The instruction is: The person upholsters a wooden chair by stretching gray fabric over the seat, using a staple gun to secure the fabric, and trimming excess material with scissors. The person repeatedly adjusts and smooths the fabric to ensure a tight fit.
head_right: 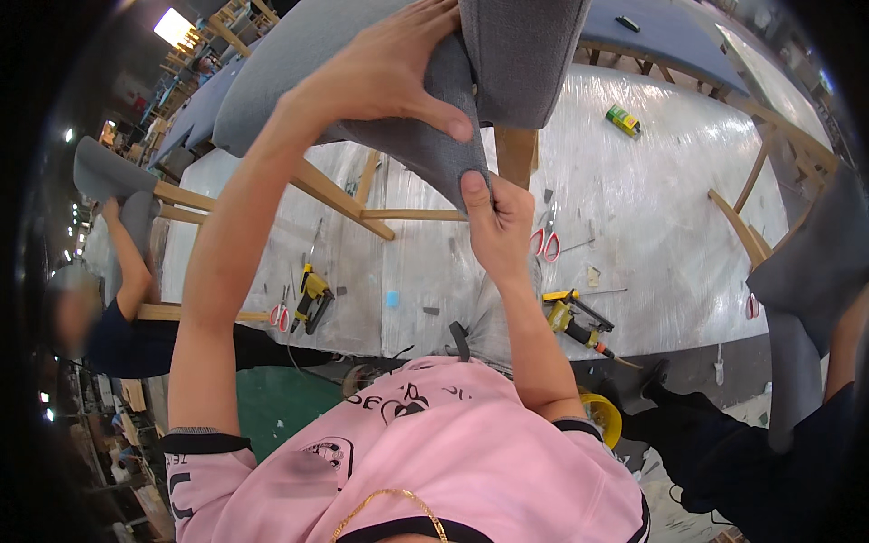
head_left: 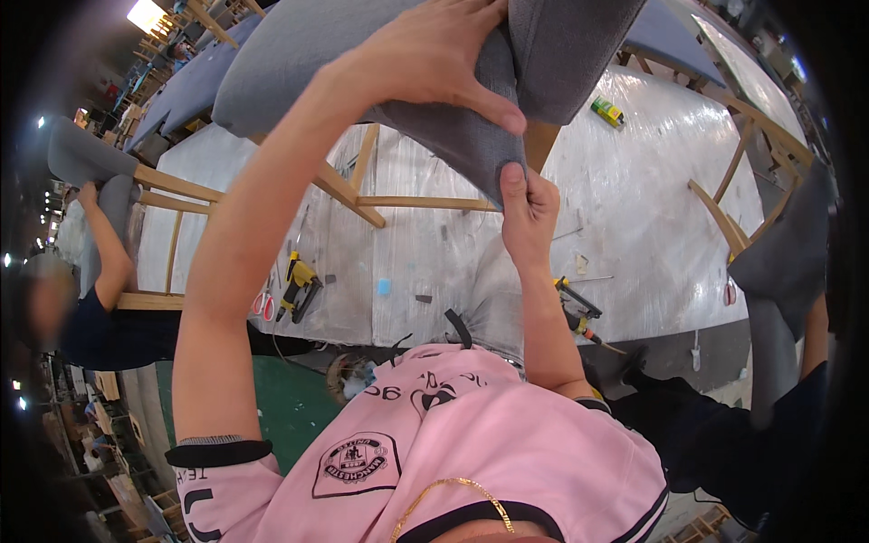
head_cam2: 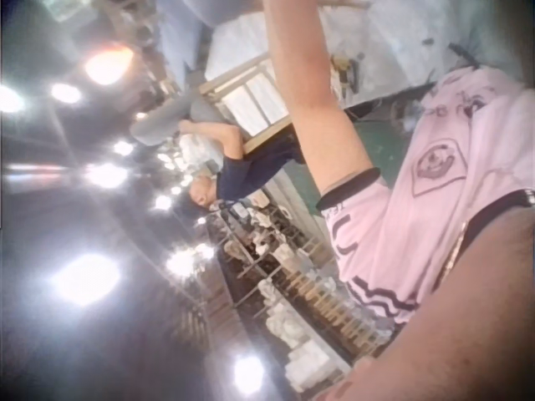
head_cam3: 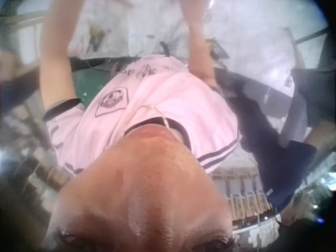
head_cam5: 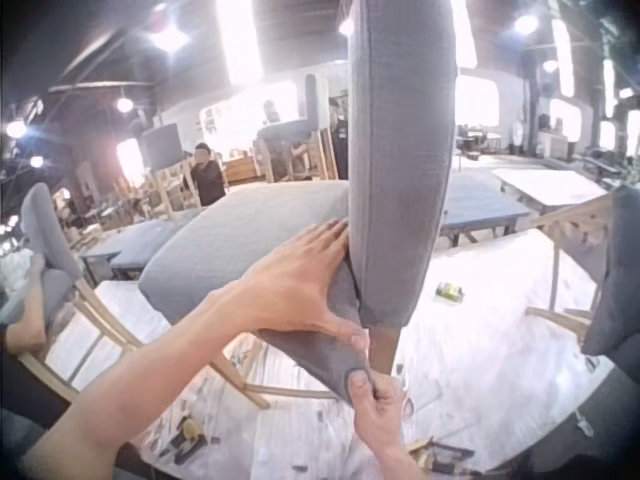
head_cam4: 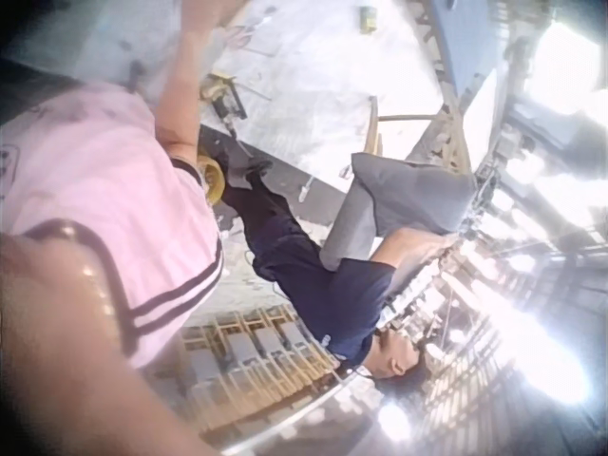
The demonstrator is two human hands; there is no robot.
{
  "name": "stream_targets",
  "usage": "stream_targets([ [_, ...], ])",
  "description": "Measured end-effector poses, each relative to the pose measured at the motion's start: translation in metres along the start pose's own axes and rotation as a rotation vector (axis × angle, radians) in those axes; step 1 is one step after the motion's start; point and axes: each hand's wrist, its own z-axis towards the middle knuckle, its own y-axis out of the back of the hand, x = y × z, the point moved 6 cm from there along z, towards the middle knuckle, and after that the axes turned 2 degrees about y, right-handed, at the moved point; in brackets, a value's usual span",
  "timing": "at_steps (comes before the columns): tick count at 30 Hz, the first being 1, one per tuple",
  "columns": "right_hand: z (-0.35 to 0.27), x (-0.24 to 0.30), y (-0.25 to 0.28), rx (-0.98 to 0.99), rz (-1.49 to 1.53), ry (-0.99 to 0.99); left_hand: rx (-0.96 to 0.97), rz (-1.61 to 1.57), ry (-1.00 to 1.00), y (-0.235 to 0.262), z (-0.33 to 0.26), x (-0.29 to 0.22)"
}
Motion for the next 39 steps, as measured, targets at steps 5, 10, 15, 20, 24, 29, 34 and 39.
stream_targets([
  [5, 0.003, -0.004, 0.019, -0.109, -0.379, 0.222, 0.151, -0.174, 0.015, 0.005, 0.005, 0.003],
  [10, 0.012, 0.009, 0.01, -0.417, -0.612, 0.528, 0.125, -0.03, 0.119, 0.003, 0.002, 0.005],
  [15, 0.012, 0.009, 0.01, -0.492, -0.555, 0.541, 0.139, -0.047, 0.139, 0.001, 0.004, 0.002],
  [20, 0.011, -0.008, 0.018, -0.345, -0.497, 0.43, 0.089, -0.081, 0.131, 0.0, 0.008, -0.004],
  [24, 0.015, -0.006, 0.023, -0.365, -0.581, 0.609, -0.103, 0.173, 0.165, -0.002, -0.01, -0.01],
  [29, 0.016, -0.002, 0.022, -0.33, -0.547, 0.569, -0.469, 0.263, 0.122, -0.004, -0.053, -0.022],
  [34, 0.014, -0.007, 0.019, -0.32, -0.503, 0.564, -0.665, 0.345, 0.474, 0.038, -0.183, 0.082],
  [39, 0.024, 0.002, -0.004, -0.33, -0.439, 0.521, -0.614, 0.245, 0.641, 0.038, -0.183, 0.147],
])
